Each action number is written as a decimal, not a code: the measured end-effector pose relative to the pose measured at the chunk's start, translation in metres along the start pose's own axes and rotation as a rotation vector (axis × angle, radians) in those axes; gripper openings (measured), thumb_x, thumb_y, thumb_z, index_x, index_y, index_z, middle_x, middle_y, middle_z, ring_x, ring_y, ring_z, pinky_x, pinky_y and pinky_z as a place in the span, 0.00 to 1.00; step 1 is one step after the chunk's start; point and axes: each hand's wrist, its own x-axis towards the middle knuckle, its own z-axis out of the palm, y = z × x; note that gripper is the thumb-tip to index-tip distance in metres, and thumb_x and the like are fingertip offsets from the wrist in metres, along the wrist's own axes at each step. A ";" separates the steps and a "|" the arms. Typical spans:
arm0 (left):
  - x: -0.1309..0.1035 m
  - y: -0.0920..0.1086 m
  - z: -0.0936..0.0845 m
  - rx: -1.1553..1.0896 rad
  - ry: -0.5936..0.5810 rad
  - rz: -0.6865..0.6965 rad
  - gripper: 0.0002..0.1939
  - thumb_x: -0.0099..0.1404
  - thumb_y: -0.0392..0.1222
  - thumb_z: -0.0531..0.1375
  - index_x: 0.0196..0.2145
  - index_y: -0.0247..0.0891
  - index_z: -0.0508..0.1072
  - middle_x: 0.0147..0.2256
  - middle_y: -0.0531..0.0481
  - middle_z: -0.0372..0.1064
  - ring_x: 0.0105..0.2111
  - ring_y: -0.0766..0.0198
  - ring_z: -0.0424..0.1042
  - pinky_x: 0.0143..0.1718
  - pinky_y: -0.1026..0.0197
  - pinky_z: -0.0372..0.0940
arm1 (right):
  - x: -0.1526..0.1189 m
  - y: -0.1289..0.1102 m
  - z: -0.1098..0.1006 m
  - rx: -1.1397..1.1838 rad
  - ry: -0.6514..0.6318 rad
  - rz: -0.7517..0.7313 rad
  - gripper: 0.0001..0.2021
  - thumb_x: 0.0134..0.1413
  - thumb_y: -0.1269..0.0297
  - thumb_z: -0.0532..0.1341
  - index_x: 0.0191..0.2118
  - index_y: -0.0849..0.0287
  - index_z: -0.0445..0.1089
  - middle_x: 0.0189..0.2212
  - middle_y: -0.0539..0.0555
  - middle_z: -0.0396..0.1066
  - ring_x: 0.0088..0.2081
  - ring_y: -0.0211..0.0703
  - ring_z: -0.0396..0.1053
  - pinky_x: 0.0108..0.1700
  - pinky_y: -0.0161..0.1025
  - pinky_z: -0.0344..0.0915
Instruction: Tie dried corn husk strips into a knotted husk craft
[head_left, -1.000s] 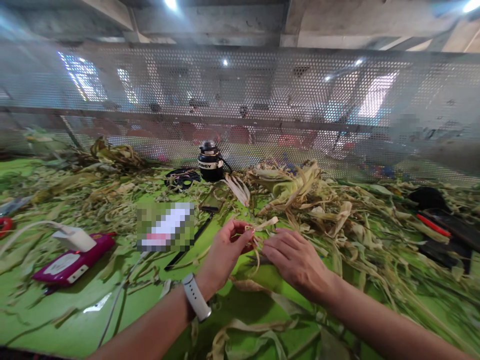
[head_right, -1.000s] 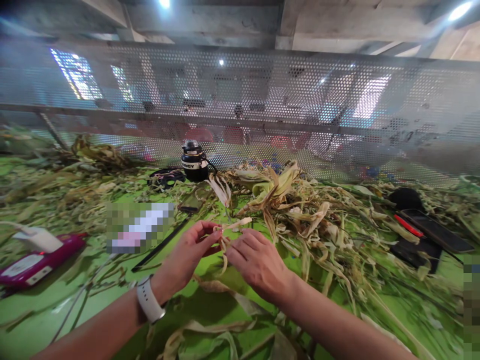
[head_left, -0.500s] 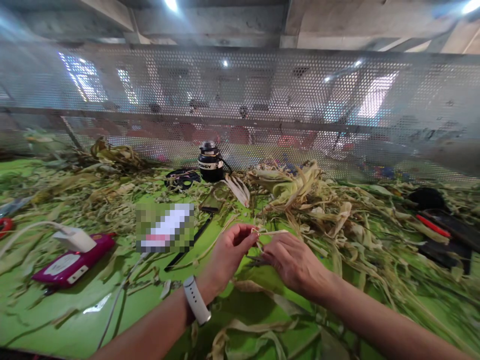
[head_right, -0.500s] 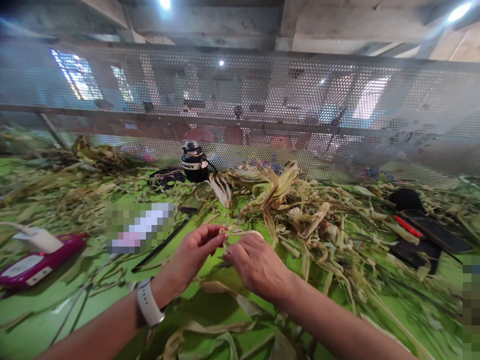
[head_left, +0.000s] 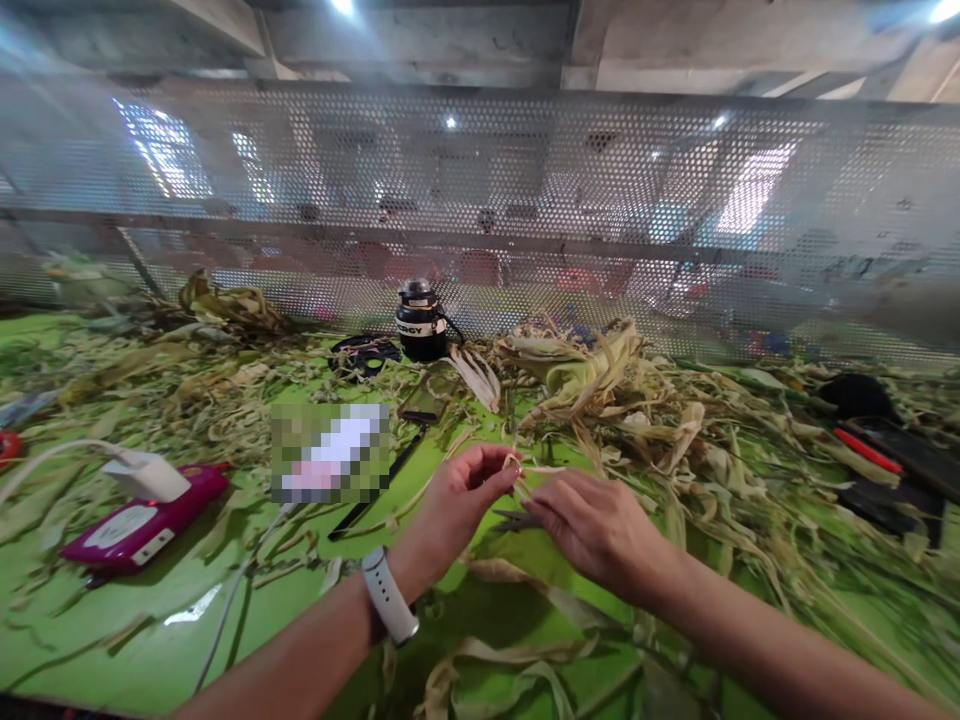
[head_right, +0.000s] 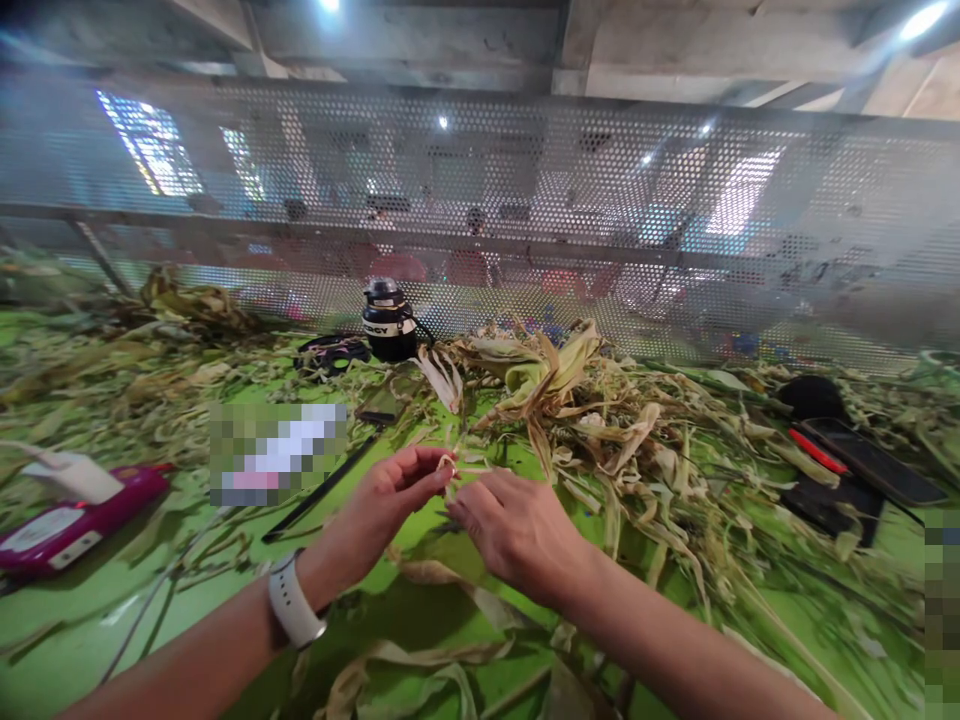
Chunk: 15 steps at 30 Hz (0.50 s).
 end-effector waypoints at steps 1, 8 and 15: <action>0.001 0.001 -0.001 0.029 -0.005 0.014 0.15 0.52 0.45 0.66 0.36 0.35 0.74 0.34 0.49 0.73 0.34 0.64 0.68 0.39 0.62 0.62 | 0.001 0.001 -0.004 -0.028 0.002 0.017 0.12 0.63 0.64 0.49 0.33 0.60 0.66 0.26 0.54 0.69 0.29 0.39 0.66 0.31 0.34 0.60; -0.001 0.000 0.001 0.010 -0.064 -0.002 0.16 0.50 0.46 0.67 0.36 0.37 0.76 0.34 0.49 0.75 0.34 0.63 0.70 0.40 0.61 0.63 | 0.008 0.019 -0.021 0.346 -0.070 0.474 0.11 0.59 0.58 0.55 0.29 0.58 0.66 0.20 0.47 0.67 0.19 0.34 0.65 0.22 0.30 0.61; -0.006 0.001 0.002 -0.076 -0.115 -0.066 0.12 0.48 0.39 0.69 0.31 0.37 0.74 0.28 0.54 0.72 0.30 0.69 0.69 0.35 0.66 0.63 | 0.007 0.015 -0.010 0.684 -0.137 0.663 0.11 0.57 0.55 0.55 0.30 0.56 0.61 0.16 0.42 0.63 0.11 0.32 0.59 0.13 0.28 0.56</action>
